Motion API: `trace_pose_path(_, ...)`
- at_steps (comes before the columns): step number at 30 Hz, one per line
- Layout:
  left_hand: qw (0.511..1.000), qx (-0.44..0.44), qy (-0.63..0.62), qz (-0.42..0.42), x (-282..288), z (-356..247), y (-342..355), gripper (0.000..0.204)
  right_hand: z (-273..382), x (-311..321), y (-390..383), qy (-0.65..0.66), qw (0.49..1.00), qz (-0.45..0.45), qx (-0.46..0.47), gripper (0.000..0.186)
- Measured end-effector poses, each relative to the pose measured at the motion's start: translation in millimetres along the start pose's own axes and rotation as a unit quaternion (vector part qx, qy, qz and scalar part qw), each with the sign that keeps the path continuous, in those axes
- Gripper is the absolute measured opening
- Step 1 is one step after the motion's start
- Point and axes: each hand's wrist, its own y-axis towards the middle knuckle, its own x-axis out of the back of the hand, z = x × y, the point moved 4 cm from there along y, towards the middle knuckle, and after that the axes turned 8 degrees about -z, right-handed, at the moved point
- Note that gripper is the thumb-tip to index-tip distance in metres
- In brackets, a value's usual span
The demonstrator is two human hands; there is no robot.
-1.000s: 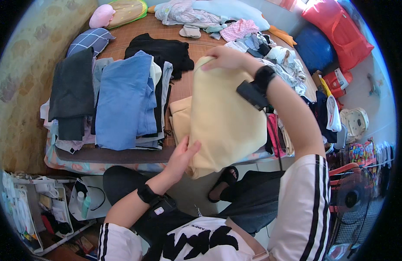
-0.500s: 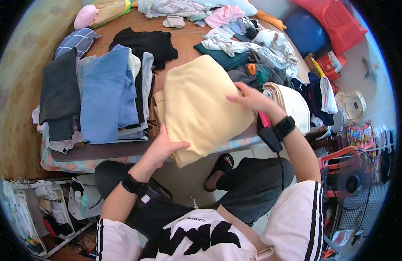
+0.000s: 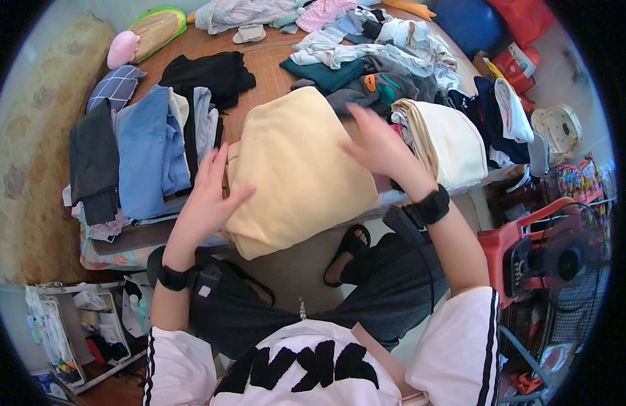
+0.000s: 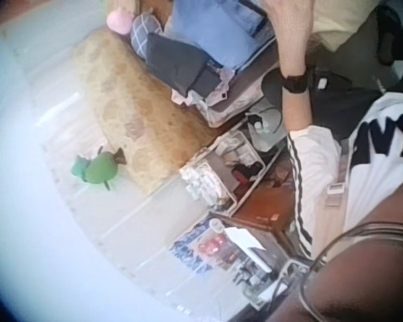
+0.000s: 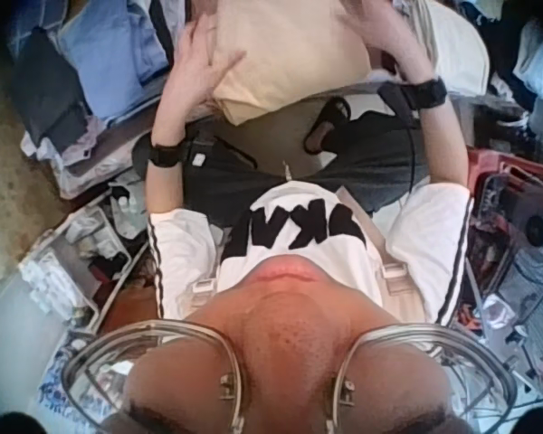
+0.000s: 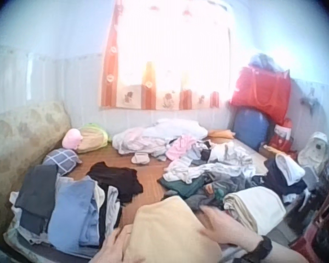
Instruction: Folding various items of clothing and stacking them neatly on a bed.
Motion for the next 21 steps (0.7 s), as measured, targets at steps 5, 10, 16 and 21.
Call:
trace_pose_path(5,0.992,-0.010,0.128,0.004,-70,-29,12,0.095,34,-35,29,-0.064,0.986,-0.064,0.140,0.072)
trace_pose_path(10,0.985,0.014,0.153,0.079,-113,-13,-27,0.096,14,-94,-4,-0.065,0.988,0.139,0.005,0.087)
trace_pose_path(16,0.993,-0.093,-0.035,-0.070,-82,-6,-28,0.056,-14,-98,-4,0.037,0.994,0.100,-0.039,0.092)
trace_pose_path(21,0.924,0.162,-0.301,-0.171,-27,34,-77,0.023,-11,-81,-64,0.100,0.967,0.134,-0.195,0.097)
